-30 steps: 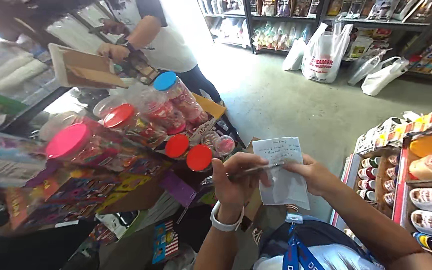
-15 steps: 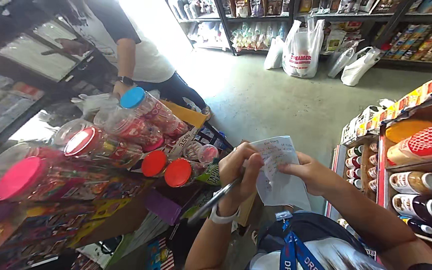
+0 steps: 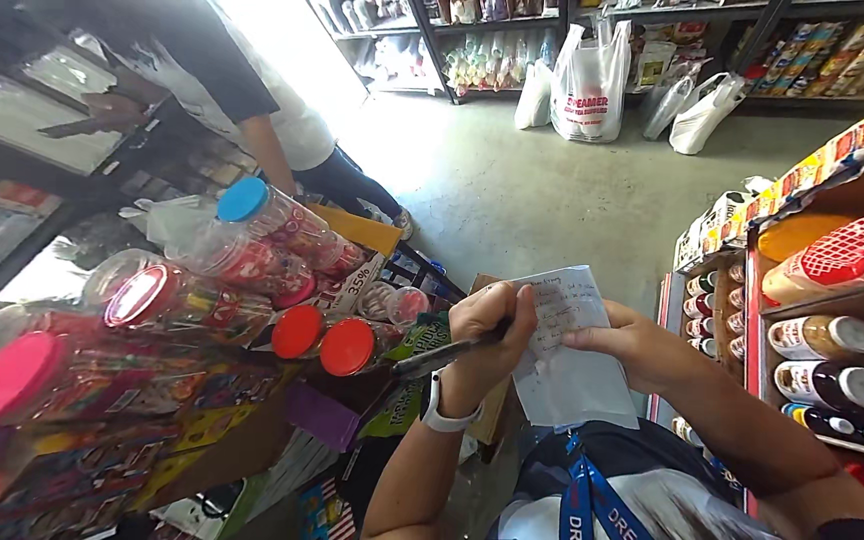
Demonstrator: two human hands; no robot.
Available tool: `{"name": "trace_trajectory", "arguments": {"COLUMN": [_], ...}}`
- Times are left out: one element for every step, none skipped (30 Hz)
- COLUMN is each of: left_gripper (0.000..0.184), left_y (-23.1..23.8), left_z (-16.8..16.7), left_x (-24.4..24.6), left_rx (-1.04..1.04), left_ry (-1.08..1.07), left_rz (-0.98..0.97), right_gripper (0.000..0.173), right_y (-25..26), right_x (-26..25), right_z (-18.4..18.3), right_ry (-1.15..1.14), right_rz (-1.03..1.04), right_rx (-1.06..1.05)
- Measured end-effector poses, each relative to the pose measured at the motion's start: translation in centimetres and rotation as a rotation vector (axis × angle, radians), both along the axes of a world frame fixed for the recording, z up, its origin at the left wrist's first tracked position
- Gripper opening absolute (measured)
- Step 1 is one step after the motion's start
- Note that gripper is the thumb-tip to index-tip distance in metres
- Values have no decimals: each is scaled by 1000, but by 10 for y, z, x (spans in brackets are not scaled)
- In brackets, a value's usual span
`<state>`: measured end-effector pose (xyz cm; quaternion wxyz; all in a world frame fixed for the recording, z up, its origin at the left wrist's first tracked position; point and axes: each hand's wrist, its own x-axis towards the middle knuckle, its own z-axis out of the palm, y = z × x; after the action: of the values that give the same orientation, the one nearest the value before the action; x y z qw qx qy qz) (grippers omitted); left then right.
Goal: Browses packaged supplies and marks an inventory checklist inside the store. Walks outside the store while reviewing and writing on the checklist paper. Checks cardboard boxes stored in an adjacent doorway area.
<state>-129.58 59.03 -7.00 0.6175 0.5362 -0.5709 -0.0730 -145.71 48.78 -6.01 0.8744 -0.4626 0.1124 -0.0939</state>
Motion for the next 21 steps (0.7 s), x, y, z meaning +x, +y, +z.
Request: {"name": "trace_trajectory", "arguments": {"left_gripper": [30, 30, 30, 31, 32, 33, 34, 33, 32, 31, 31, 32, 32, 32, 32, 31, 31, 30, 29, 28, 27], "left_y": [0, -1, -1, -1, -2, -2, 0, 1, 3, 4, 4, 4, 4, 4, 4, 5, 6, 8, 10, 13, 16], "left_z": [1, 2, 2, 3, 3, 4, 6, 7, 7, 8, 8, 8, 8, 7, 6, 4, 2, 2, 2, 2, 3], "left_x": [-1, -1, -1, -1, -2, -2, -1, -1, 1, 2, 3, 3, 4, 3, 4, 4, 5, 5, 4, 1, -4], "left_rx": [0, 1, -1, -8, -12, -15, -13, -4, 3, 11, 17, 19, 20, 22, 25, 29, 27, 18, -2, -31, -59], "left_ry": [-4, -10, -17, -32, -61, -97, -127, -149, -160, -171, -181, -190, -194, -184, -148, -81, -6, 51, 73, 68, 51], "left_rz": [1, 6, 8, 12, 21, 34, 47, 53, 53, 46, 36, 29, 25, 23, 14, -4, -25, -38, -51, -62, -74], "right_gripper": [30, 30, 30, 29, 29, 29, 30, 30, 30, 30, 30, 30, 30, 30, 30, 30, 30, 30, 30, 30, 30], "right_y": [1, 2, 2, 3, 4, 4, 5, 6, 7, 7, 7, 7, 7, 7, 6, 5, 4, 3, 3, 2, 2], "right_x": [-1, -1, -1, -1, -1, -1, -1, 0, 0, 0, 1, 1, 1, 1, 1, 0, -1, -2, -2, -3, -3], "right_z": [1, 3, 4, 5, 6, 8, 8, 8, 8, 8, 7, 6, 6, 5, 5, 4, 3, 2, 2, 2, 2], "right_ry": [0, 3, 6, 10, 15, 20, 22, 21, 22, 21, 15, 12, 13, 18, 20, 19, 16, 12, 10, 10, 18], "right_rz": [-1, -2, -4, -7, -14, -23, -33, -38, -38, -35, -28, -20, -14, -9, -3, 3, 9, 8, 7, 2, -5], "right_rx": [1, -2, -6, -14, -22, -29, -33, -37, -42, -48, -54, -56, -54, -50, -47, -46, -49, -53, -59, -65, -70]}}
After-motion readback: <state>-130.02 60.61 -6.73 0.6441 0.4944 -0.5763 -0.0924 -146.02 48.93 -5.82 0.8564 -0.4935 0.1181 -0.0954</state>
